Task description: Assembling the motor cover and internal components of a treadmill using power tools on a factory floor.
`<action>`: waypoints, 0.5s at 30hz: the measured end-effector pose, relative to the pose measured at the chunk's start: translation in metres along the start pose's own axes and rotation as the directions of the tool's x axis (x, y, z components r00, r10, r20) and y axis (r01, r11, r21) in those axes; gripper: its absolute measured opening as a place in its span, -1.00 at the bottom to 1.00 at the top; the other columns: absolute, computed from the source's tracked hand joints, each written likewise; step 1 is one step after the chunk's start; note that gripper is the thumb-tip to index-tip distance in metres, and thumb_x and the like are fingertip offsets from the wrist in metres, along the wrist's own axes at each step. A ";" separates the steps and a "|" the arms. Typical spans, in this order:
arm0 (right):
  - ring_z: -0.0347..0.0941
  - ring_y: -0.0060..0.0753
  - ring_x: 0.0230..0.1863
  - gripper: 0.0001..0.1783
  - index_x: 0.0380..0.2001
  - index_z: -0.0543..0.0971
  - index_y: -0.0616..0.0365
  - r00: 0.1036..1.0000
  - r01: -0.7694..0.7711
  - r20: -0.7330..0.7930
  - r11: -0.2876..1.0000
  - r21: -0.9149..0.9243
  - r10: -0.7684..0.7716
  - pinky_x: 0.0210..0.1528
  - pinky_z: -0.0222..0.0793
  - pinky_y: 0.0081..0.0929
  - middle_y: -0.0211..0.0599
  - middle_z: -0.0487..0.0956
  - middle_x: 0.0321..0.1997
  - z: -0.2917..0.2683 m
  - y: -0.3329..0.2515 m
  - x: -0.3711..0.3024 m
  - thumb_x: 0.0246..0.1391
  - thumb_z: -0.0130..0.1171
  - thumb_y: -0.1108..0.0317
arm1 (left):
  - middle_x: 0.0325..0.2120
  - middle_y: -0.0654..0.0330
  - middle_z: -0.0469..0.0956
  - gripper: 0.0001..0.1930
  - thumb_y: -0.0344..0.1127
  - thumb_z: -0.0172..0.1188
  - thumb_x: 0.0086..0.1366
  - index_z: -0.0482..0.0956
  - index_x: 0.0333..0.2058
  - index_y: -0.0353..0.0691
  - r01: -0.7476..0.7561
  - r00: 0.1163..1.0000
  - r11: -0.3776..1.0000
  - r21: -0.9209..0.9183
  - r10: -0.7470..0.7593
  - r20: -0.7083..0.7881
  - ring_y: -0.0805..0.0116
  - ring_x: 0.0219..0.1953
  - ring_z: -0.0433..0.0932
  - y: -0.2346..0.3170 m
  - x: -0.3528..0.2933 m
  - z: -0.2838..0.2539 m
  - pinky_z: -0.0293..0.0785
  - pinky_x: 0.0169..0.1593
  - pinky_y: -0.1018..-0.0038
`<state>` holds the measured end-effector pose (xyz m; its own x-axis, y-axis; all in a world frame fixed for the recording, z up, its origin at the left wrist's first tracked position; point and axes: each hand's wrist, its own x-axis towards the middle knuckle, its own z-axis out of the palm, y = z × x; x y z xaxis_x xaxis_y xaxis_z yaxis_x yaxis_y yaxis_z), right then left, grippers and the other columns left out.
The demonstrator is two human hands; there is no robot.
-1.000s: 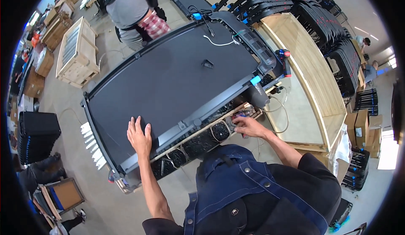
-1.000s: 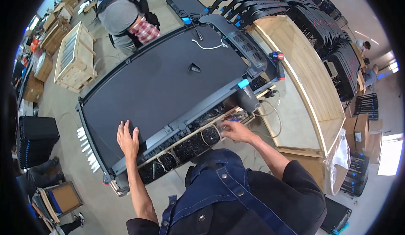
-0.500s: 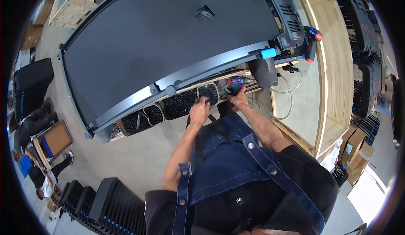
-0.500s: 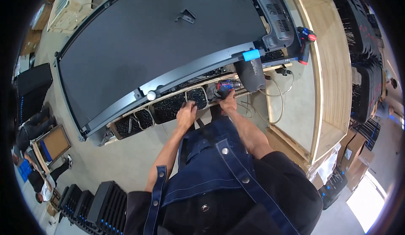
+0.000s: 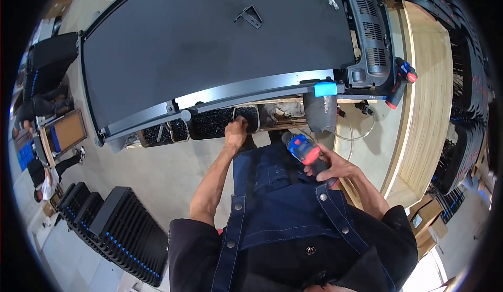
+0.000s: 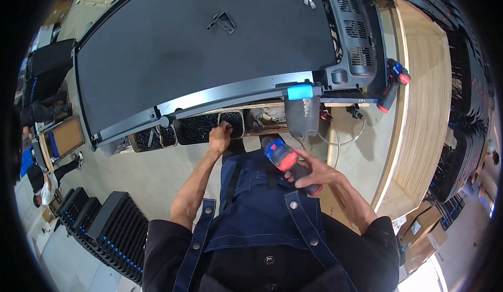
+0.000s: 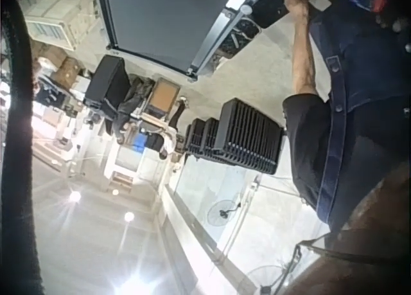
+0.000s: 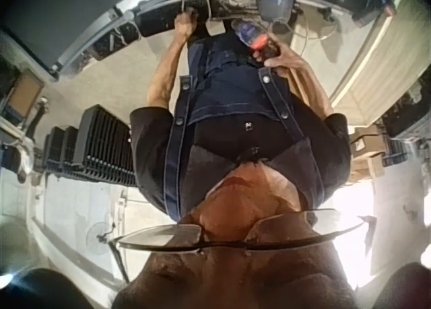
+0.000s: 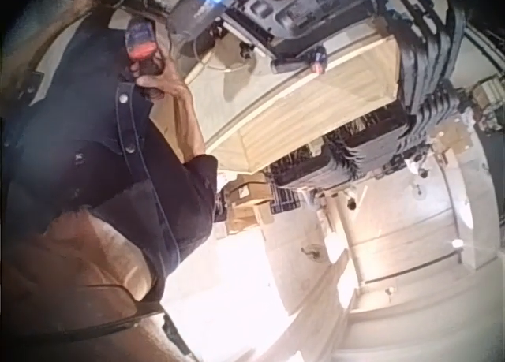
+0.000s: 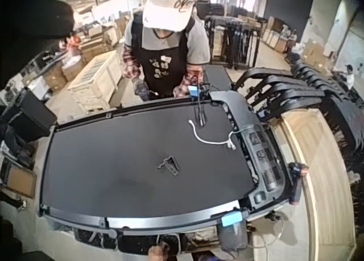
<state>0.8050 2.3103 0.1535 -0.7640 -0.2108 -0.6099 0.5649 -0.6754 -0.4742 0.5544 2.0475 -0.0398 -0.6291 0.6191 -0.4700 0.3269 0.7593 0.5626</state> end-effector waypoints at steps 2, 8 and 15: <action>0.52 -0.39 -0.16 -0.37 0.11 0.48 0.17 0.966 -0.258 -0.156 0.723 -0.641 0.206 0.02 0.44 -0.42 -0.22 0.61 -0.14 0.010 -0.019 0.018 -0.10 0.41 0.40 | -0.39 -0.03 0.69 -0.86 -0.35 0.18 0.29 0.63 -0.22 -0.21 0.013 0.998 1.000 -0.025 -0.015 -0.065 -0.01 -0.30 0.70 0.000 -0.010 -0.005 0.61 -0.19 0.14; 0.49 -0.30 -0.20 -0.46 -0.07 0.53 0.24 0.960 0.067 -0.151 0.721 -0.690 -0.234 -0.03 0.46 -0.33 -0.21 0.60 -0.22 0.026 -0.031 0.048 -0.15 0.47 0.31 | -0.28 0.09 0.67 -0.72 -0.38 0.11 0.43 0.58 0.03 -0.40 0.332 0.941 0.443 -0.833 -0.216 0.260 0.36 -0.25 0.67 0.038 -0.032 -0.039 0.62 -0.14 0.46; 0.51 -0.55 -0.19 -0.42 -0.04 0.56 0.25 0.910 0.173 -0.177 0.729 -0.662 -0.376 -0.01 0.47 -0.45 -0.37 0.63 -0.19 0.062 -0.078 0.015 -0.13 0.53 0.26 | -0.20 0.04 0.63 -0.68 -0.29 0.17 0.44 0.50 0.04 -0.41 0.175 0.984 0.036 -0.984 -0.040 0.174 0.29 -0.22 0.67 0.126 -0.071 -0.113 0.66 -0.09 0.46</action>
<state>0.7302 2.3155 0.2209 -0.8520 0.1871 -0.4890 0.4866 -0.0613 -0.8714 0.5609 2.0764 0.1409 -0.5092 0.6140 -0.6031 -0.7926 -0.0615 0.6066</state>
